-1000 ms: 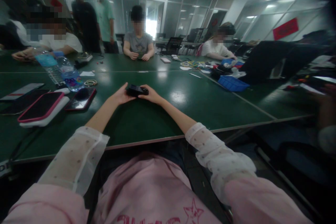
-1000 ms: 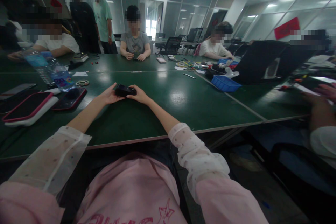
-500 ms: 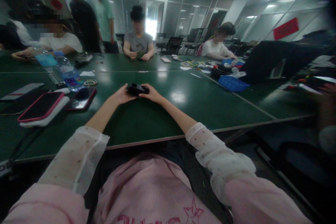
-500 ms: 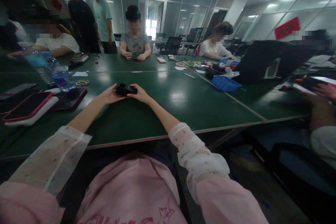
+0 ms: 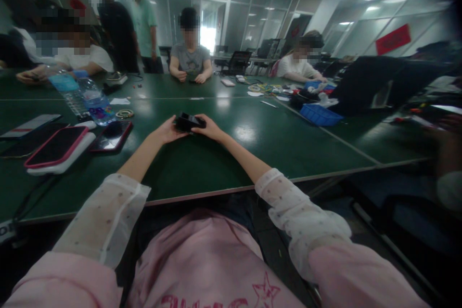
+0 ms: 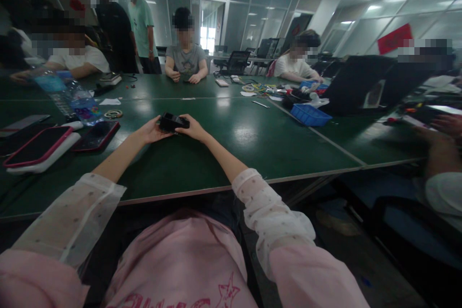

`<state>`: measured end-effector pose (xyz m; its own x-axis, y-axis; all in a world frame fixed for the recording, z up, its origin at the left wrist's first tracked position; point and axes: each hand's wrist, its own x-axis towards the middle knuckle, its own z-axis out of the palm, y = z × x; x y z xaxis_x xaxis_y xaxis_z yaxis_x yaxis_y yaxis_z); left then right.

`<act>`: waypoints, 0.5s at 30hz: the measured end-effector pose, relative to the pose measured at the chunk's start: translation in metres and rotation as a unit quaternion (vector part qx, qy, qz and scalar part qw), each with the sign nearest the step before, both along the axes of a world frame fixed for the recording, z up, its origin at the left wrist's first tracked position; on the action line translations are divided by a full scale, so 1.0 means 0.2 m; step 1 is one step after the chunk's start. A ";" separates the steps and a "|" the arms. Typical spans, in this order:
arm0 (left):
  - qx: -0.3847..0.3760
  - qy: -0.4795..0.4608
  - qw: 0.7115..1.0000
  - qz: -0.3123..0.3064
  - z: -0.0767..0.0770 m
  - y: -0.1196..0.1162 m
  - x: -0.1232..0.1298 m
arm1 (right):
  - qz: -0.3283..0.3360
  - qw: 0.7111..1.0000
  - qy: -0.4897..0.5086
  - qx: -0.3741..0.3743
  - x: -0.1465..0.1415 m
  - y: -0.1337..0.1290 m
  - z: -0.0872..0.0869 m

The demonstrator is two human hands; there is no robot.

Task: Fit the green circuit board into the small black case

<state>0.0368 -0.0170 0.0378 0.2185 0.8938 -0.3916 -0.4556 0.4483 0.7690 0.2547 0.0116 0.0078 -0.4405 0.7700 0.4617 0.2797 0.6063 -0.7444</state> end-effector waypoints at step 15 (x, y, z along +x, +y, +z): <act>0.011 0.006 1.000 0.003 0.00 0.01 0.01 | -0.020 0.999 0.033 -0.005 0.01 -0.02 0.07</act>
